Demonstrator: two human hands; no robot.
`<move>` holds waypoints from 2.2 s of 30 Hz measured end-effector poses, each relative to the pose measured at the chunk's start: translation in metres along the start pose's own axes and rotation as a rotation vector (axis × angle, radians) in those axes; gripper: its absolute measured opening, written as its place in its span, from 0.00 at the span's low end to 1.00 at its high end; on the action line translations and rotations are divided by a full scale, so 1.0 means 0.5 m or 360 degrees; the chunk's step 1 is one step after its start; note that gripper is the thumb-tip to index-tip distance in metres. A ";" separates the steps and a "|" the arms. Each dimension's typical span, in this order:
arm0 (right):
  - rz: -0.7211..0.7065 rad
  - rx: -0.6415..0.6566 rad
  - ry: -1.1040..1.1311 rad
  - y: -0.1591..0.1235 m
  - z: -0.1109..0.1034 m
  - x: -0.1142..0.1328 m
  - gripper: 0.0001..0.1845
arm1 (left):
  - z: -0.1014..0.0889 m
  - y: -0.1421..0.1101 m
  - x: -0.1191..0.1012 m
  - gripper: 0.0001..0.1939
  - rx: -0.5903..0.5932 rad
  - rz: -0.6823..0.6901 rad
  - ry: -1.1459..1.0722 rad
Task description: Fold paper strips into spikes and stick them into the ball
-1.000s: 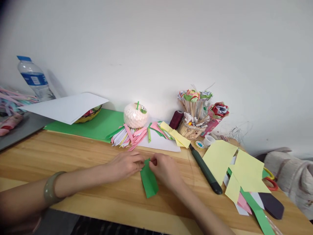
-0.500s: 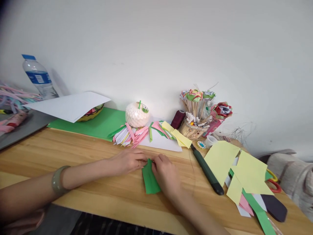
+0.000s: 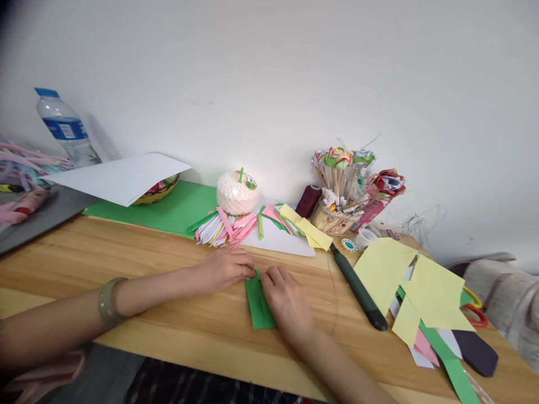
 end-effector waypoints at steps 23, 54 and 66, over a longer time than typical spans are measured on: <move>-0.0312 0.0055 -0.0292 0.001 -0.022 0.000 0.08 | 0.012 -0.004 0.013 0.10 -0.0085 0.0062 0.0243; -0.0079 -0.0015 0.0543 -0.046 -0.028 -0.006 0.13 | -0.039 -0.011 -0.019 0.14 -0.0159 -0.0005 0.0146; 0.0149 0.0214 0.1056 -0.001 -0.017 -0.035 0.07 | -0.010 -0.058 -0.064 0.07 -0.0008 0.0145 0.0344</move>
Point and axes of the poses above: each hand's wrist, its own y-axis towards the middle knuckle, its own z-axis out of the palm, x = y × z, the point moved 2 cm from there along y, towards the middle knuckle, and after that the axes turned 4 degrees about x, right-handed, at the moved point
